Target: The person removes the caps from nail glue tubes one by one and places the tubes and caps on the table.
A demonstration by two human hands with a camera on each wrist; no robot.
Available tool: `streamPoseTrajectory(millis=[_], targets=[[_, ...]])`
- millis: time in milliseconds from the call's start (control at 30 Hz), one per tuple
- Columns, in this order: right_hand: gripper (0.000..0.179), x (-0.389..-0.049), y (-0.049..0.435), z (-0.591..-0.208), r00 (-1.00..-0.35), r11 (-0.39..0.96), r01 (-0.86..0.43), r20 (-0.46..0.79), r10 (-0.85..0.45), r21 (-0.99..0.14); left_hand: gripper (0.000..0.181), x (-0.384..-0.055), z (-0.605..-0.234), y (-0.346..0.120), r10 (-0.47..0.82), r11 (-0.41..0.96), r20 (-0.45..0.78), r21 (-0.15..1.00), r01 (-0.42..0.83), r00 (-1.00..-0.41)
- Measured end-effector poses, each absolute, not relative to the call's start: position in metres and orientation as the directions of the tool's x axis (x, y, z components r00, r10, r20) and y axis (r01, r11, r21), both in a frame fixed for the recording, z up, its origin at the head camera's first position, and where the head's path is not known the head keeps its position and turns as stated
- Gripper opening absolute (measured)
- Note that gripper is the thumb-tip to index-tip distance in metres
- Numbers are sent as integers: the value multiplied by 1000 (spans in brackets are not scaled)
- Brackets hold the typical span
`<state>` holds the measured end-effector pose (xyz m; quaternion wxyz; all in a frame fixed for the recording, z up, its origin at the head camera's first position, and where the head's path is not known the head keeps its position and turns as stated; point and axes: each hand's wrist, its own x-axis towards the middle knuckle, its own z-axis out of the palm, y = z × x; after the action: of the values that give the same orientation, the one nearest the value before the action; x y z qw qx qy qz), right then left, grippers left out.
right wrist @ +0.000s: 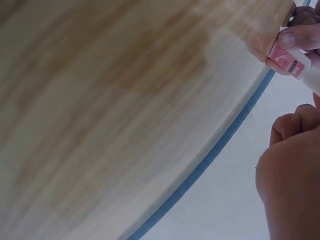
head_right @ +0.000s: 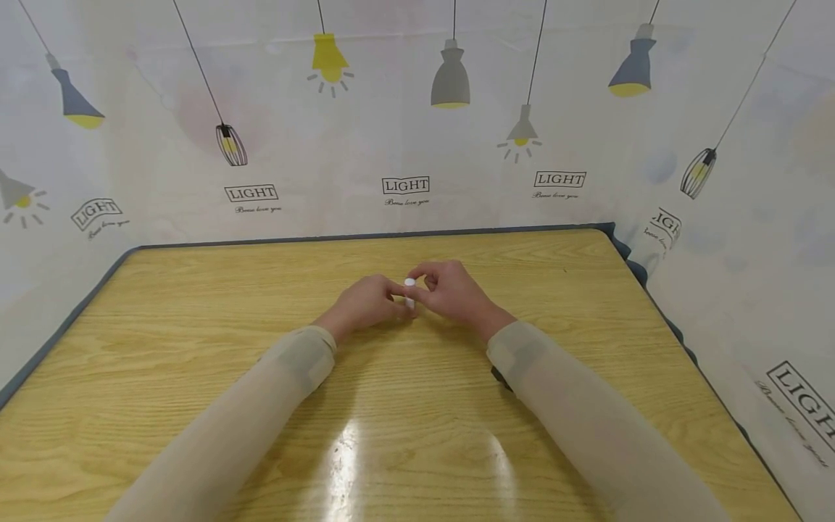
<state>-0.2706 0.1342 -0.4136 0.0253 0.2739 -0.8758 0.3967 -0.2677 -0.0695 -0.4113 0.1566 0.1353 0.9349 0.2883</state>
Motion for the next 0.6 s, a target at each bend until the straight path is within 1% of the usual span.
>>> streamPoseTrajectory(millis=[200,600], targets=[[27,-268,133,-413,-858,545,-483,249,-449,-685,40,-268,-412,-69,342,798,-217,581,161,-914],[20,-267,135,-413,-874,565,-459,237,-423,-686,44,-268,-412,-71,349,801,-205,572,177,-914]])
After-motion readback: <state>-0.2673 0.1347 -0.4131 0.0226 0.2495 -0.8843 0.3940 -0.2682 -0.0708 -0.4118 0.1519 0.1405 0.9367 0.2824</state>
